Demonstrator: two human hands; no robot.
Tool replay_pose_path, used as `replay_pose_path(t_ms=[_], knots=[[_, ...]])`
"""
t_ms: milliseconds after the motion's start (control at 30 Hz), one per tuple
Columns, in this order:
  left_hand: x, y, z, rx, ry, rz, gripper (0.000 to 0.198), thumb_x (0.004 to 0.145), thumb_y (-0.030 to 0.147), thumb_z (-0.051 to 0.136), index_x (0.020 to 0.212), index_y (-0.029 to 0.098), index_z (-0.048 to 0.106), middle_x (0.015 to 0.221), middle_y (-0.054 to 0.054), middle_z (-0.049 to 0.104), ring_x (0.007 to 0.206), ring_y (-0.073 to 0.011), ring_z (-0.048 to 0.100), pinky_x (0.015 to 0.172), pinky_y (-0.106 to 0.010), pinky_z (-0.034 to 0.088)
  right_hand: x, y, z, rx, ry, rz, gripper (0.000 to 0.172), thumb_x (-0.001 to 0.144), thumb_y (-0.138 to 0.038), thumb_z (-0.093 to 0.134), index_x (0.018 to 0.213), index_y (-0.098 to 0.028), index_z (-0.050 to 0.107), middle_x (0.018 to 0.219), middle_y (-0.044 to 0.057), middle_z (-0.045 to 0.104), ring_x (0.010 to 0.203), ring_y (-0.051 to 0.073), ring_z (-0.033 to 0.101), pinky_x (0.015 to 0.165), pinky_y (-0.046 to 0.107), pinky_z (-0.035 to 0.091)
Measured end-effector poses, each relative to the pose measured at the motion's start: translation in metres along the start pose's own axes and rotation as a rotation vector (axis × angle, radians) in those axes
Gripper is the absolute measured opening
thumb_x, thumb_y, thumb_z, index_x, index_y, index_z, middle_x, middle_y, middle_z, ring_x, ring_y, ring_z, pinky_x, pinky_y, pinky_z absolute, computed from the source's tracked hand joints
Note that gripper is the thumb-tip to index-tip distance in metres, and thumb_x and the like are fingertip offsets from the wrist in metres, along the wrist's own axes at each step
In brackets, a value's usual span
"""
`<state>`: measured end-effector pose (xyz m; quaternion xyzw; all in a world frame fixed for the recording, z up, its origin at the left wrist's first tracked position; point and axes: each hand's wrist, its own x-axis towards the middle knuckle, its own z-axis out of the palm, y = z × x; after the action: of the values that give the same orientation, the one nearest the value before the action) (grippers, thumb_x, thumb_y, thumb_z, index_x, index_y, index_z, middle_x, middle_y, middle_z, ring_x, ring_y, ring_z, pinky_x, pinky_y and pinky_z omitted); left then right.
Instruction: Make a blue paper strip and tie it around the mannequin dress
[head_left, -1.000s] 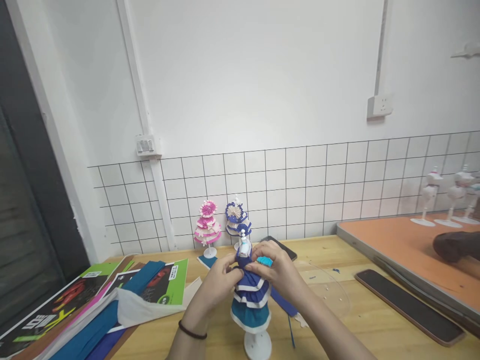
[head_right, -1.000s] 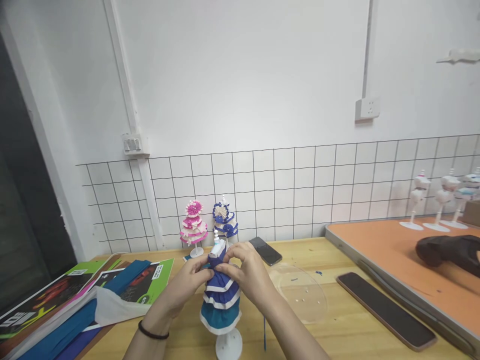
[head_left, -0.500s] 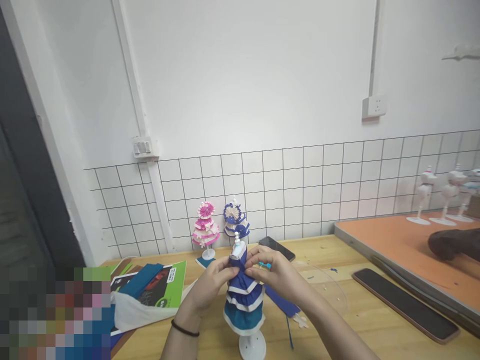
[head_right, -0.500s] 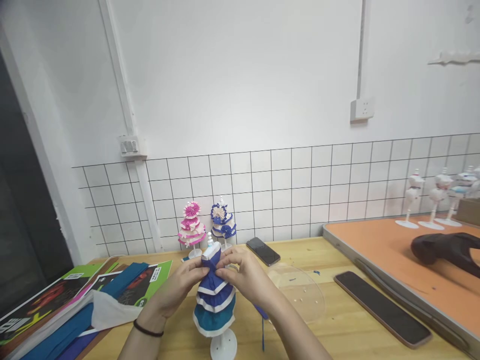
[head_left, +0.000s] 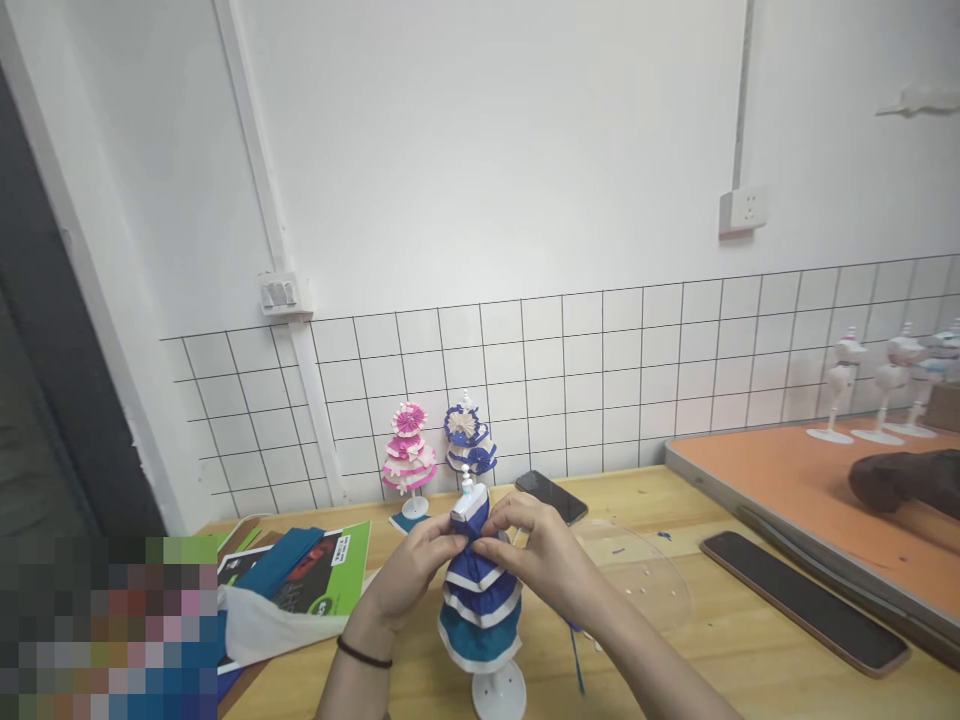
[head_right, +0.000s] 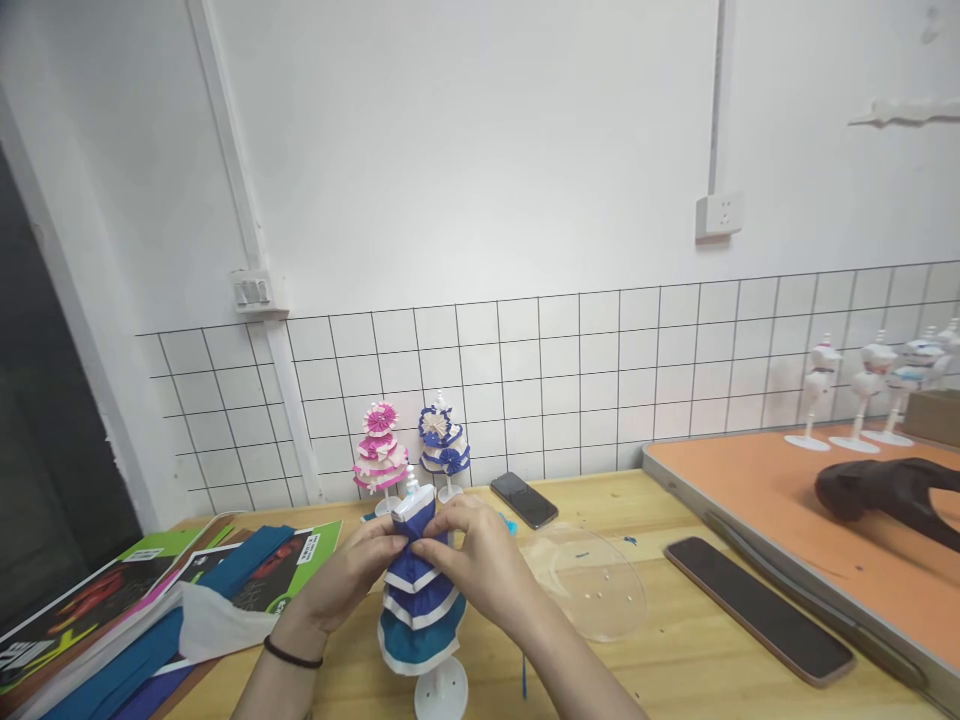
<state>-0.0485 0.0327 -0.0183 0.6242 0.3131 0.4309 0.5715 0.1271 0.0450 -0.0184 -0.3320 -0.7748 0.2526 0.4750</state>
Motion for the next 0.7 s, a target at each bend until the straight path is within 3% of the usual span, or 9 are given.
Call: replay_pose_path(t_ms=[167, 400, 600, 700], knots=[[0.0, -0.003, -0.002, -0.001, -0.019, 0.01, 0.033, 0.077, 0.02, 0.052, 0.108, 0.013, 0.062, 0.1, -0.007, 0.066, 0.101, -0.0251, 0.055, 0.095, -0.038, 0.036, -0.001, 0.001, 0.002, -0.055, 0.037, -0.008, 0.011, 0.075, -0.022, 0.065, 0.064, -0.02, 0.063, 0.075, 0.002, 0.064, 0.077, 0.018, 0.058, 0.071, 0.028, 0.042], [-0.001, -0.001, 0.001, 0.014, -0.094, 0.014, 0.034, 0.078, 0.022, 0.057, 0.111, 0.017, 0.06, 0.105, -0.006, 0.065, 0.103, -0.0247, 0.055, 0.092, -0.036, 0.038, -0.001, 0.006, -0.003, -0.106, 0.057, 0.035, 0.02, 0.068, -0.031, 0.072, 0.061, -0.019, 0.057, 0.071, 0.0, 0.063, 0.072, 0.017, 0.057, 0.063, 0.025, 0.04], [-0.001, 0.003, 0.009, 0.071, -0.031, 0.015, 0.032, 0.079, 0.029, 0.06, 0.11, 0.019, 0.06, 0.108, -0.004, 0.064, 0.109, -0.025, 0.052, 0.089, -0.033, 0.041, -0.001, 0.006, -0.002, -0.12, 0.068, 0.035, 0.017, 0.069, -0.027, 0.071, 0.06, -0.018, 0.059, 0.069, 0.0, 0.063, 0.071, 0.017, 0.057, 0.063, 0.025, 0.039], [-0.002, 0.003, 0.007, 0.083, -0.012, 0.009, 0.033, 0.078, 0.031, 0.061, 0.108, 0.017, 0.062, 0.104, -0.005, 0.066, 0.105, -0.0251, 0.054, 0.086, -0.032, 0.043, 0.001, 0.006, -0.004, -0.004, -0.019, 0.063, 0.014, 0.072, -0.024, 0.067, 0.061, -0.018, 0.061, 0.068, 0.0, 0.064, 0.069, 0.016, 0.058, 0.064, 0.024, 0.041]])
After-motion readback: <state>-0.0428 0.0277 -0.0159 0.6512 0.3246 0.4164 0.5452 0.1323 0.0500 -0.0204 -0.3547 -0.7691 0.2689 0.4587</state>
